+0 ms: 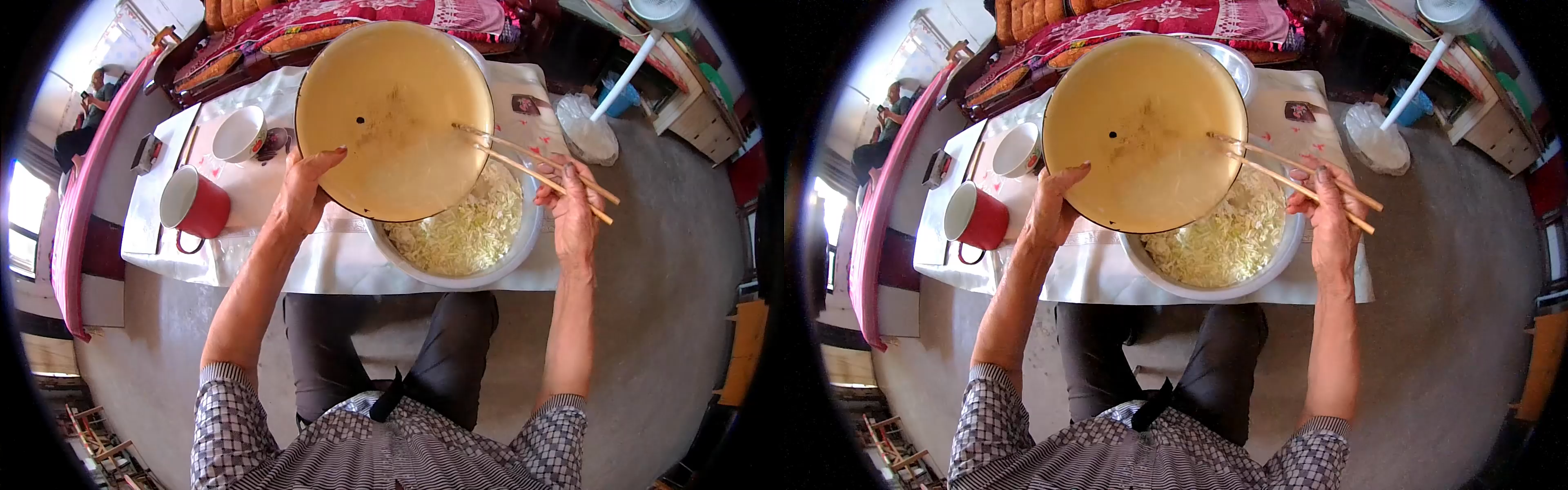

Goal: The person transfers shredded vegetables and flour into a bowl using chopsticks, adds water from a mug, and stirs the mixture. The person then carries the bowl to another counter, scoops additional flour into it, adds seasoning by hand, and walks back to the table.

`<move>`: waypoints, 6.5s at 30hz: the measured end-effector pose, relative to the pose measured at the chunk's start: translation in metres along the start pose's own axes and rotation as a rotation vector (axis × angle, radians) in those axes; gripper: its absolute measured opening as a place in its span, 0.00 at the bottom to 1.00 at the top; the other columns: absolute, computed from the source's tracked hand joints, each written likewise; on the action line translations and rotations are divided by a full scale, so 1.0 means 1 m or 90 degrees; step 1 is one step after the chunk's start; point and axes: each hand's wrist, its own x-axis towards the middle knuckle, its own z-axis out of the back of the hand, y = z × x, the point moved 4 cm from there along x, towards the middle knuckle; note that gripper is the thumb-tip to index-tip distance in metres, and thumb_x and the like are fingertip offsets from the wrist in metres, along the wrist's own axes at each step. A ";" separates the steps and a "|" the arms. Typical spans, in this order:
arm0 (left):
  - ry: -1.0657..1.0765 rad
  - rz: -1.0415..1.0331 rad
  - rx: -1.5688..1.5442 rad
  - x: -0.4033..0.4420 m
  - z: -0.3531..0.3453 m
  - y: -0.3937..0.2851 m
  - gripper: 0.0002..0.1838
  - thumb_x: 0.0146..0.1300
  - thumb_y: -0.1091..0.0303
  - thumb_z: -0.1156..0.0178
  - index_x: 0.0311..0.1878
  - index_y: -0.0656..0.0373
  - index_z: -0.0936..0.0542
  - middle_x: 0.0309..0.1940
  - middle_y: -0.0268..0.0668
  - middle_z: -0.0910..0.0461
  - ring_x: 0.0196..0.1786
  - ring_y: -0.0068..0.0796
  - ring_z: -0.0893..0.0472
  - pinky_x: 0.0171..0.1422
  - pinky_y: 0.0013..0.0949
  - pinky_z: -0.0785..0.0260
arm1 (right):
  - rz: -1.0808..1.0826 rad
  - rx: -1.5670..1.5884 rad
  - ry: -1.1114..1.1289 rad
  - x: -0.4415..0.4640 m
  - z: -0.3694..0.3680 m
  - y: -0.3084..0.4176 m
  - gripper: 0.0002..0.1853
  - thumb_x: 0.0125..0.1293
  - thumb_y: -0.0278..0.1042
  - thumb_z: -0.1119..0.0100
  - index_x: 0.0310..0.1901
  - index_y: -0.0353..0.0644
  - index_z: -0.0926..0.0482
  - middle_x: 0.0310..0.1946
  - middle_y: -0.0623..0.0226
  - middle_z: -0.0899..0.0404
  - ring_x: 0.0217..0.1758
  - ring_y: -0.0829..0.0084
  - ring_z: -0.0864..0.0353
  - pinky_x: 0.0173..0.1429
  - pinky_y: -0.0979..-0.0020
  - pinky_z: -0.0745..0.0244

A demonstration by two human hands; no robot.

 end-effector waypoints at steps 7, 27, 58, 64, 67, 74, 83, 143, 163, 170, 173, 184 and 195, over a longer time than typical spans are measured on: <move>-0.082 -0.027 -0.016 -0.002 -0.005 0.008 0.17 0.55 0.72 0.47 0.49 0.64 0.29 0.42 0.39 0.25 0.44 0.31 0.22 0.46 0.31 0.29 | 0.007 -0.001 -0.041 -0.011 -0.002 -0.002 0.17 0.66 0.39 0.50 0.46 0.32 0.28 0.34 0.58 0.21 0.25 0.79 0.24 0.31 0.77 0.25; -0.150 -0.294 0.061 0.004 -0.016 0.035 0.17 0.57 0.66 0.45 0.47 0.66 0.29 0.40 0.39 0.25 0.44 0.29 0.28 0.51 0.33 0.35 | -0.068 0.155 -0.007 -0.017 -0.002 -0.024 0.18 0.66 0.41 0.51 0.46 0.32 0.28 0.34 0.57 0.22 0.28 0.74 0.23 0.33 0.75 0.23; -0.266 -0.447 0.009 -0.031 -0.006 0.021 0.15 0.61 0.69 0.47 0.49 0.65 0.30 0.41 0.36 0.26 0.44 0.26 0.30 0.51 0.29 0.38 | 0.020 -0.316 0.222 -0.051 -0.066 0.039 0.10 0.64 0.31 0.48 0.40 0.34 0.23 0.24 0.67 0.23 0.19 0.84 0.31 0.21 0.82 0.35; -0.243 -0.396 -0.054 -0.036 -0.006 0.023 0.17 0.55 0.74 0.42 0.49 0.64 0.30 0.44 0.36 0.27 0.47 0.26 0.30 0.55 0.30 0.39 | -0.061 -0.270 0.228 -0.054 -0.059 -0.007 0.12 0.65 0.33 0.50 0.41 0.31 0.24 0.29 0.64 0.21 0.21 0.82 0.29 0.24 0.81 0.32; -0.250 -0.401 -0.049 -0.038 -0.003 0.023 0.18 0.56 0.74 0.42 0.50 0.64 0.31 0.44 0.36 0.27 0.48 0.26 0.30 0.54 0.30 0.39 | -0.052 -0.261 0.191 -0.045 -0.045 -0.005 0.12 0.65 0.34 0.50 0.42 0.33 0.24 0.28 0.65 0.21 0.22 0.84 0.29 0.24 0.82 0.32; -0.251 -0.389 -0.044 -0.042 0.006 0.024 0.18 0.56 0.74 0.42 0.51 0.65 0.31 0.45 0.37 0.27 0.49 0.26 0.30 0.56 0.30 0.39 | 0.006 -0.324 0.150 -0.039 -0.031 0.025 0.12 0.65 0.33 0.50 0.42 0.32 0.24 0.29 0.65 0.21 0.22 0.84 0.29 0.24 0.82 0.33; -0.258 -0.392 0.022 -0.044 -0.006 0.024 0.14 0.60 0.68 0.47 0.46 0.66 0.29 0.39 0.35 0.26 0.43 0.26 0.29 0.49 0.30 0.37 | -0.081 -0.289 0.313 -0.074 -0.048 0.018 0.11 0.64 0.32 0.50 0.40 0.31 0.24 0.28 0.65 0.21 0.21 0.83 0.28 0.22 0.82 0.33; -0.282 0.106 -0.075 -0.123 0.159 0.091 0.32 0.63 0.42 0.55 0.53 0.66 0.34 0.36 0.46 0.22 0.33 0.34 0.19 0.31 0.32 0.24 | -0.051 -0.299 0.071 -0.055 -0.013 0.025 0.14 0.65 0.36 0.51 0.41 0.30 0.26 0.26 0.61 0.23 0.20 0.82 0.28 0.21 0.82 0.31; -0.552 -0.176 0.202 -0.126 0.302 0.018 0.22 0.63 0.51 0.51 0.49 0.60 0.26 0.42 0.38 0.23 0.47 0.28 0.25 0.43 0.34 0.27 | -0.067 -0.242 -0.066 -0.070 0.009 -0.021 0.15 0.67 0.40 0.54 0.41 0.34 0.28 0.23 0.67 0.28 0.18 0.82 0.33 0.19 0.82 0.39; -0.477 -0.133 0.073 -0.104 0.315 0.027 0.16 0.61 0.53 0.47 0.27 0.57 0.28 0.22 0.30 0.31 0.26 0.21 0.29 0.36 0.32 0.26 | -0.078 -0.194 -0.070 -0.068 0.013 -0.028 0.15 0.67 0.40 0.54 0.42 0.34 0.28 0.24 0.66 0.27 0.18 0.82 0.32 0.19 0.81 0.37; -0.549 -0.140 0.040 -0.105 0.312 0.024 0.16 0.59 0.57 0.45 0.21 0.54 0.32 0.16 0.26 0.37 0.20 0.18 0.34 0.28 0.27 0.29 | -0.094 -0.201 -0.086 -0.067 0.015 -0.030 0.15 0.67 0.40 0.52 0.42 0.34 0.28 0.24 0.66 0.27 0.18 0.82 0.31 0.19 0.81 0.37; -0.504 -0.214 0.255 -0.139 0.289 -0.023 0.17 0.59 0.58 0.43 0.21 0.60 0.27 0.18 0.27 0.31 0.23 0.17 0.32 0.28 0.23 0.38 | -0.089 -0.191 -0.095 -0.065 0.013 -0.032 0.15 0.67 0.41 0.53 0.42 0.34 0.28 0.25 0.67 0.27 0.18 0.83 0.33 0.19 0.83 0.38; -0.481 -0.261 0.628 -0.136 0.260 -0.049 0.15 0.58 0.62 0.43 0.23 0.65 0.27 0.17 0.30 0.33 0.23 0.19 0.35 0.26 0.27 0.41 | -0.072 -0.213 -0.080 -0.068 0.009 -0.028 0.14 0.68 0.38 0.54 0.41 0.34 0.26 0.23 0.68 0.27 0.18 0.84 0.34 0.20 0.82 0.39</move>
